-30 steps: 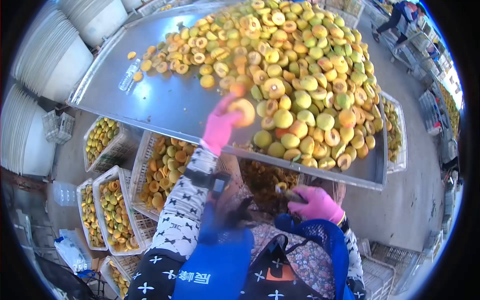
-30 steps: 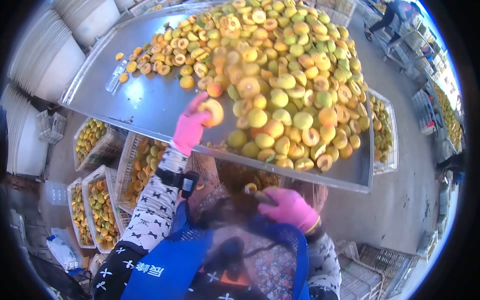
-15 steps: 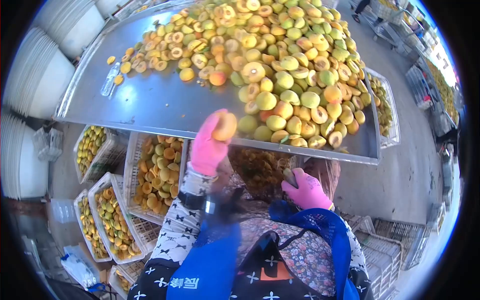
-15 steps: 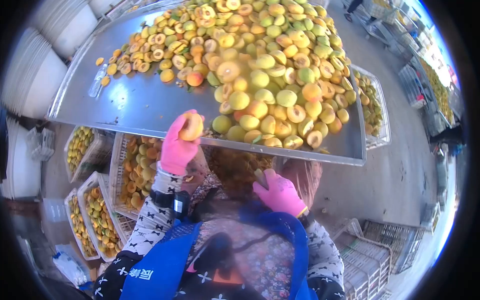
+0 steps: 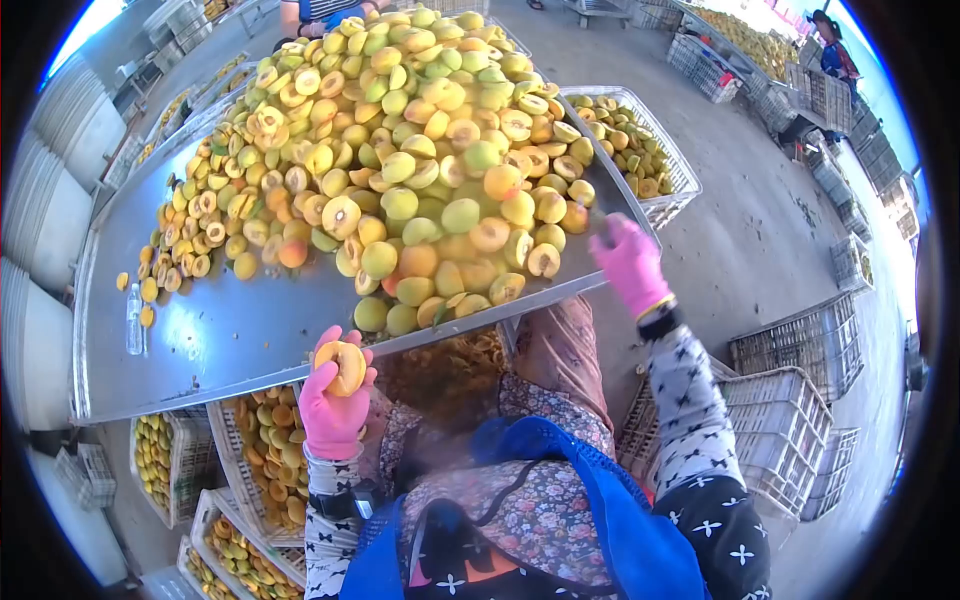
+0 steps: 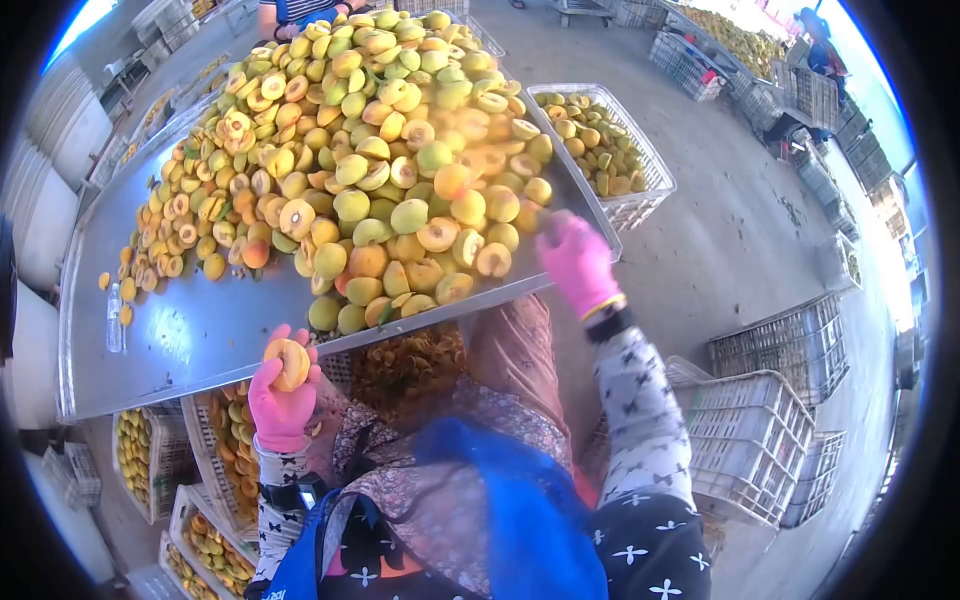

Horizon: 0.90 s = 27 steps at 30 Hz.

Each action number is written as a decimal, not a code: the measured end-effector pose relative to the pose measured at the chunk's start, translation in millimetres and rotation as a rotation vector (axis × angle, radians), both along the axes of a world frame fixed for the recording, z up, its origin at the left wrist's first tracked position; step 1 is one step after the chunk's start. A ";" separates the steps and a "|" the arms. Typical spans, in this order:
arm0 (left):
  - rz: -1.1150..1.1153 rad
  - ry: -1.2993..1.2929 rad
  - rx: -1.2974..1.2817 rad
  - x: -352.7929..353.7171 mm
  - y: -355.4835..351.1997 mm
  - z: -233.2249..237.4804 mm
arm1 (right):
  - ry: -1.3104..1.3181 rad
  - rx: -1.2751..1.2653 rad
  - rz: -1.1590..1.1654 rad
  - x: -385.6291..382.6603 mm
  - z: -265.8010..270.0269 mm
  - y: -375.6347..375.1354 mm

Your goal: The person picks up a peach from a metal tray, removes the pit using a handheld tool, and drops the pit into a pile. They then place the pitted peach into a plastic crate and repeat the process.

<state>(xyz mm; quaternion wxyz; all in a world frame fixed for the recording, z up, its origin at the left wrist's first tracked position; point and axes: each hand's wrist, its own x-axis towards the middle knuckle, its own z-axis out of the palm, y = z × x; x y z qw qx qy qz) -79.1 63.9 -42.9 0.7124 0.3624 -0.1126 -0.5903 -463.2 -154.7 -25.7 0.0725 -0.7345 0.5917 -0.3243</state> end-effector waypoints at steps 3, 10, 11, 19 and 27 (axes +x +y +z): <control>-0.005 -0.015 -0.006 0.7 0.3 3.9 | 0.252 0.201 0.023 -31.0 8.8 -37.5; -0.071 0.036 -0.119 -14.3 -24.6 6.4 | 0.821 0.545 0.277 -45.9 -40.8 -90.7; -0.083 0.030 -0.140 -13.2 -24.9 3.7 | 0.848 0.654 0.286 -41.0 -31.7 -91.7; -0.055 0.219 -0.175 -8.7 -15.9 11.3 | 0.609 0.387 0.295 -62.0 -64.0 -101.0; 0.061 0.002 -0.332 -12.5 -22.7 0.8 | 0.063 0.492 0.677 88.4 27.0 83.9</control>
